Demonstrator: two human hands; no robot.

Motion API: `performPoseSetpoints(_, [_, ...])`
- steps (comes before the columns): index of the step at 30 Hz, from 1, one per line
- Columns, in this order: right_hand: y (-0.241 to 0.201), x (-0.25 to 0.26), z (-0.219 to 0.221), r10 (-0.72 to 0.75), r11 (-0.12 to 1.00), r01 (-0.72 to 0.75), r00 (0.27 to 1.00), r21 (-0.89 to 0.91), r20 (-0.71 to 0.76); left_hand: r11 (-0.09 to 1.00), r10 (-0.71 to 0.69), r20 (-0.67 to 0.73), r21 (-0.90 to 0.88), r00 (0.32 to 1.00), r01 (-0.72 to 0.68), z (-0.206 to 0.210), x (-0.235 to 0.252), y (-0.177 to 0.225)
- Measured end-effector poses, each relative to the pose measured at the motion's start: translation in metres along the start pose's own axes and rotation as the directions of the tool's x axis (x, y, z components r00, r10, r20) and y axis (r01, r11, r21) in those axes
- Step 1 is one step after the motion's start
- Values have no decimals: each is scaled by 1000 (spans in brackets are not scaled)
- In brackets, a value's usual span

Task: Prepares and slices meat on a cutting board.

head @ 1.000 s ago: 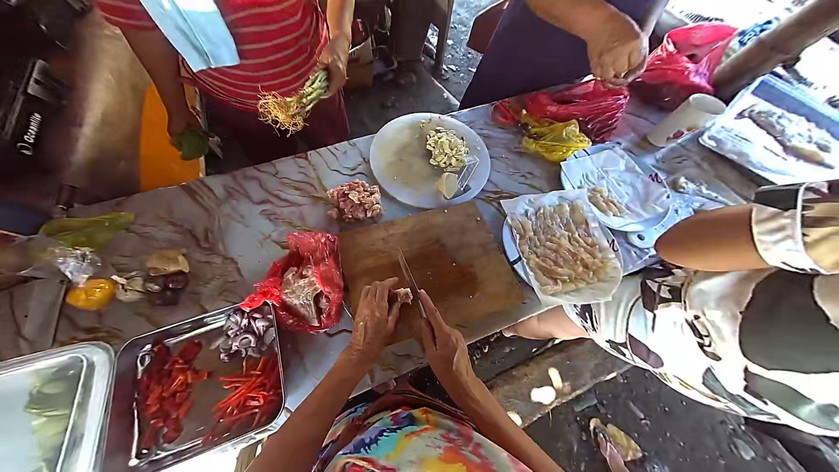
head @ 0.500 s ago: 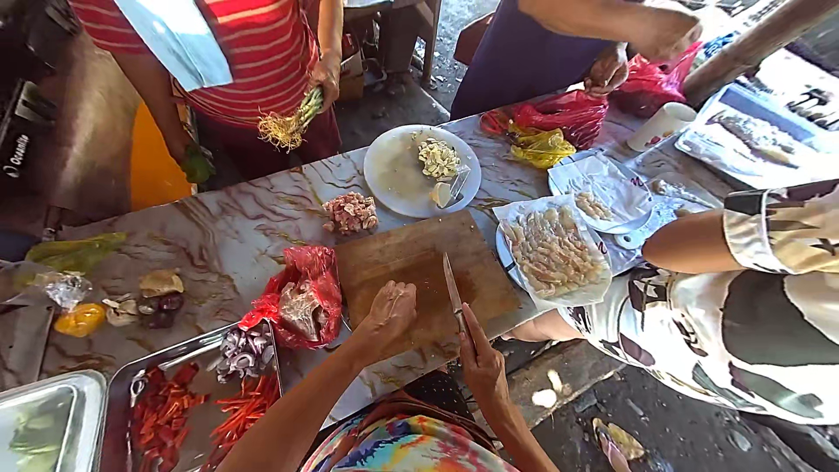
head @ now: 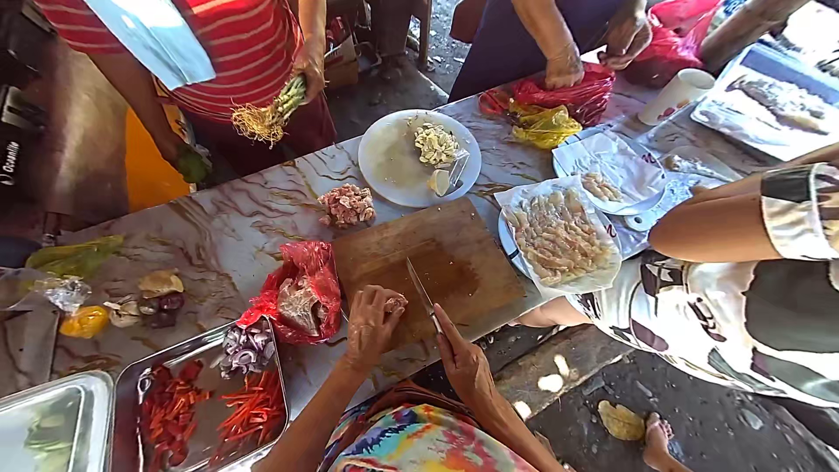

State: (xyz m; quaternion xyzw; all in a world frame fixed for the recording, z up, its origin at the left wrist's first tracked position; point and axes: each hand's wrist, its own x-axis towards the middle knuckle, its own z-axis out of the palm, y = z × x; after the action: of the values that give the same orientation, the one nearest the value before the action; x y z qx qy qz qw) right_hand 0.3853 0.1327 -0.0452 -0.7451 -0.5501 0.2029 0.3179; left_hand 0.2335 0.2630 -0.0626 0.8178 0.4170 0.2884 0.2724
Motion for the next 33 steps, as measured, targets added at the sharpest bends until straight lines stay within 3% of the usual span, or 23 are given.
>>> performPoseSetpoints(10, [-18, 21, 24, -188, 966, 192, 981, -171, 37, 994, 11, -240, 108, 971, 15, 22, -18, -1])
performPoseSetpoints(22, [-34, 23, 22, 18, 924, 65, 977, -376, 213, 975, 1, -189, 219, 982, 41, 27, -6, 3])
performPoseSetpoints(33, [-18, 15, 23, -78, 936, 128, 984, -328, 160, 968, -46, -83, 244, 995, 65, 19, -6, 8])
